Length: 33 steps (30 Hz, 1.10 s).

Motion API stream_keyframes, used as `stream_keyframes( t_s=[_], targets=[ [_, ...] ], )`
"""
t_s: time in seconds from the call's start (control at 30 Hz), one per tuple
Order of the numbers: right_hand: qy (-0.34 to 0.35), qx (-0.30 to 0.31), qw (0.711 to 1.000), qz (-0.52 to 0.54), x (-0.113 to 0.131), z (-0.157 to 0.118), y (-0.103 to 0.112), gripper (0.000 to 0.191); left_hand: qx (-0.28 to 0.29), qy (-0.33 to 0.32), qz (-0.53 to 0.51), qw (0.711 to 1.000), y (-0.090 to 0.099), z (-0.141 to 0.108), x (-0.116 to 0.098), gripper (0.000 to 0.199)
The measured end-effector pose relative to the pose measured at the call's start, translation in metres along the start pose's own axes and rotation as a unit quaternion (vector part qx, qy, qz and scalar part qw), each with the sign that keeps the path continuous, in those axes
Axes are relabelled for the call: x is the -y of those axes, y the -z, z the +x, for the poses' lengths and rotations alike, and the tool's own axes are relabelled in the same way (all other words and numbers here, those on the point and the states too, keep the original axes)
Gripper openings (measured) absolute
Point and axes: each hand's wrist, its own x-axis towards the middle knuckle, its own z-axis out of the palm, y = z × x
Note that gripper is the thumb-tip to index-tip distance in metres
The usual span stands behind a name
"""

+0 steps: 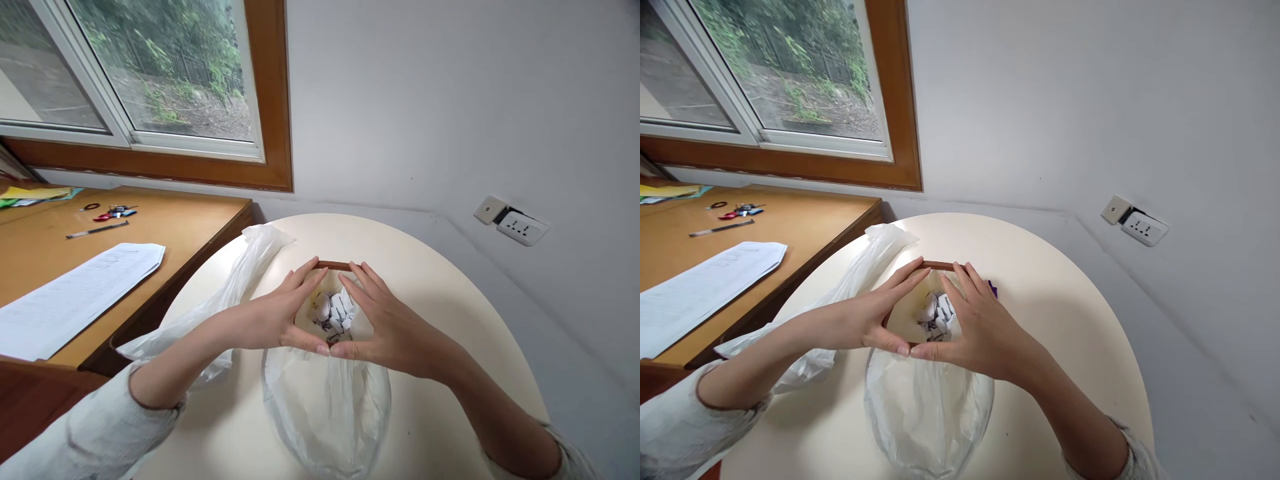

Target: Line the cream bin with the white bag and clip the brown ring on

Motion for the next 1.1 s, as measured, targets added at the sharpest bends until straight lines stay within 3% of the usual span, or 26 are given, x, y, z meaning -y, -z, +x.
stream_keyframes(
  t_s=[0.13, 0.2, 0.3, 0.43, 0.63, 0.83, 1.1],
  targets=[
    [-0.012, -0.127, 0.991, 0.043, -0.001, -0.002, -0.022, 0.066, -0.041, 0.013, -0.028, 0.999, -0.009, -0.002, 0.001, 0.096],
    [-0.026, -0.191, 0.978, 0.077, -0.002, -0.004, -0.035, 0.057, -0.09, 0.02, -0.042, 0.995, -0.018, -0.004, 0.0, 0.084],
    [-0.037, -0.241, 0.962, 0.12, -0.005, -0.012, -0.052, 0.054, -0.158, 0.021, -0.051, 0.986, -0.03, -0.012, -0.004, 0.064],
    [-0.058, -0.257, 0.95, 0.17, -0.015, -0.023, -0.063, 0.055, -0.151, -0.014, 0.005, 0.988, -0.033, -0.027, -0.008, 0.053],
    [-0.148, -0.278, 0.923, 0.221, -0.046, -0.025, -0.066, 0.058, -0.115, -0.075, 0.075, 0.988, -0.014, -0.042, -0.005, 0.016],
    [-0.194, -0.279, 0.911, 0.232, -0.078, -0.02, -0.077, 0.061, -0.081, -0.1, 0.083, 0.988, -0.004, -0.05, -0.017, 0.014],
    [-0.209, -0.278, 0.907, 0.239, -0.104, -0.022, -0.103, 0.058, -0.061, -0.128, 0.134, 0.981, -0.019, -0.049, -0.04, 0.023]
  ],
)
